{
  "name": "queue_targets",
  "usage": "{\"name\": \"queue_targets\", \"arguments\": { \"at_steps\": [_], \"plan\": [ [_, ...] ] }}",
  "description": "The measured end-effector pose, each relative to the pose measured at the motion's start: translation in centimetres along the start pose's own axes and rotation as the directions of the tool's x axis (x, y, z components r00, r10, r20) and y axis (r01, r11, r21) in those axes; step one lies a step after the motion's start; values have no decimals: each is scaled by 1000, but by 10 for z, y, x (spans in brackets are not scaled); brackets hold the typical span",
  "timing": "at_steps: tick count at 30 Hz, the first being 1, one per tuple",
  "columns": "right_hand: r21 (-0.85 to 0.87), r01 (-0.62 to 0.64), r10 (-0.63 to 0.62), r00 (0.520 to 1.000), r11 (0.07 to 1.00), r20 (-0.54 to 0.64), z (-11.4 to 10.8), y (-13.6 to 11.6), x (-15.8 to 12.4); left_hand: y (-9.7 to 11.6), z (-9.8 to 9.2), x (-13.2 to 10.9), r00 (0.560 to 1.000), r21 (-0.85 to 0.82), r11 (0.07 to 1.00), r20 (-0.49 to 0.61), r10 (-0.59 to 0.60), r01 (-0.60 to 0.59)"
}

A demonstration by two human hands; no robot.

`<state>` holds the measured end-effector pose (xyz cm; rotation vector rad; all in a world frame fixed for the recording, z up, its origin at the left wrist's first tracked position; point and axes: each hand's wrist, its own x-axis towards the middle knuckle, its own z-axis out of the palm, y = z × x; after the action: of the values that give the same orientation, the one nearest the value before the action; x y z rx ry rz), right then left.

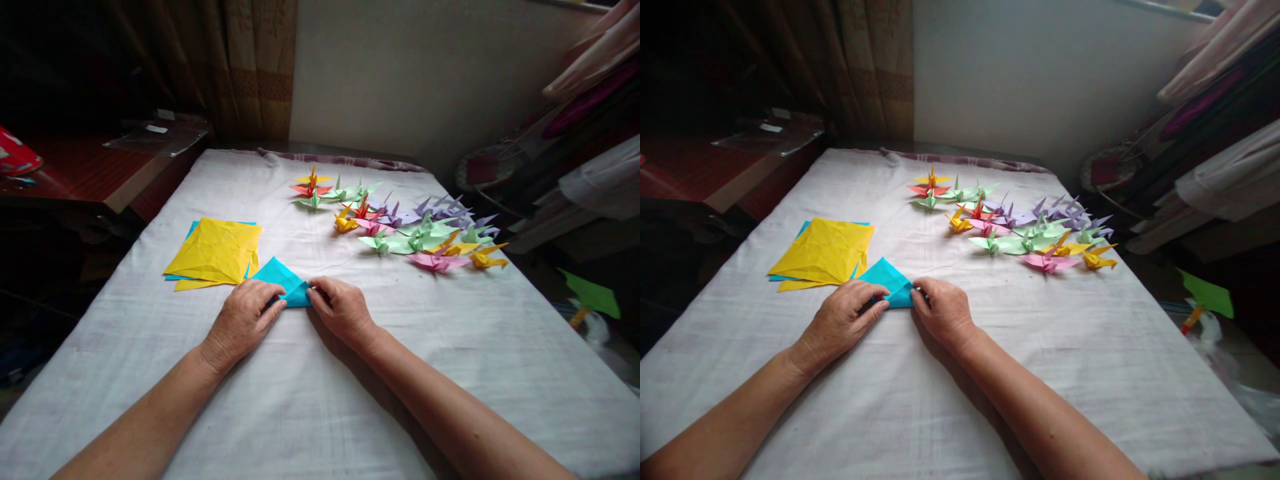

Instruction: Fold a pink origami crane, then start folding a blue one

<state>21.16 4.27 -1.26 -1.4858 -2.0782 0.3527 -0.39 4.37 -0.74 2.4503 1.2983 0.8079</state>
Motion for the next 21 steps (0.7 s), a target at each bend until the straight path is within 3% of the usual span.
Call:
{"name": "queue_targets", "arguments": {
  "at_steps": [8, 13, 17, 21],
  "plan": [
    [-128, 6, -18, 996, 992, -87, 12, -1, 4, 4, 4, 2, 1000, 60, 998, -4, -29, 29],
    [-216, 37, -57, 995, 976, -84, 11, -1, 3, 3, 6, 3, 999, 82, 997, 38, 4, -7],
    [-192, 65, -83, 993, 979, -87, 11, -4, 3, 3, 6, 5, 998, 86, 996, 58, -14, 9],
    [-217, 28, -37, 999, 976, -37, 13, -5, 2, 3, 6, 5, 996, 57, 998, 84, -33, 29]
  ]
}}
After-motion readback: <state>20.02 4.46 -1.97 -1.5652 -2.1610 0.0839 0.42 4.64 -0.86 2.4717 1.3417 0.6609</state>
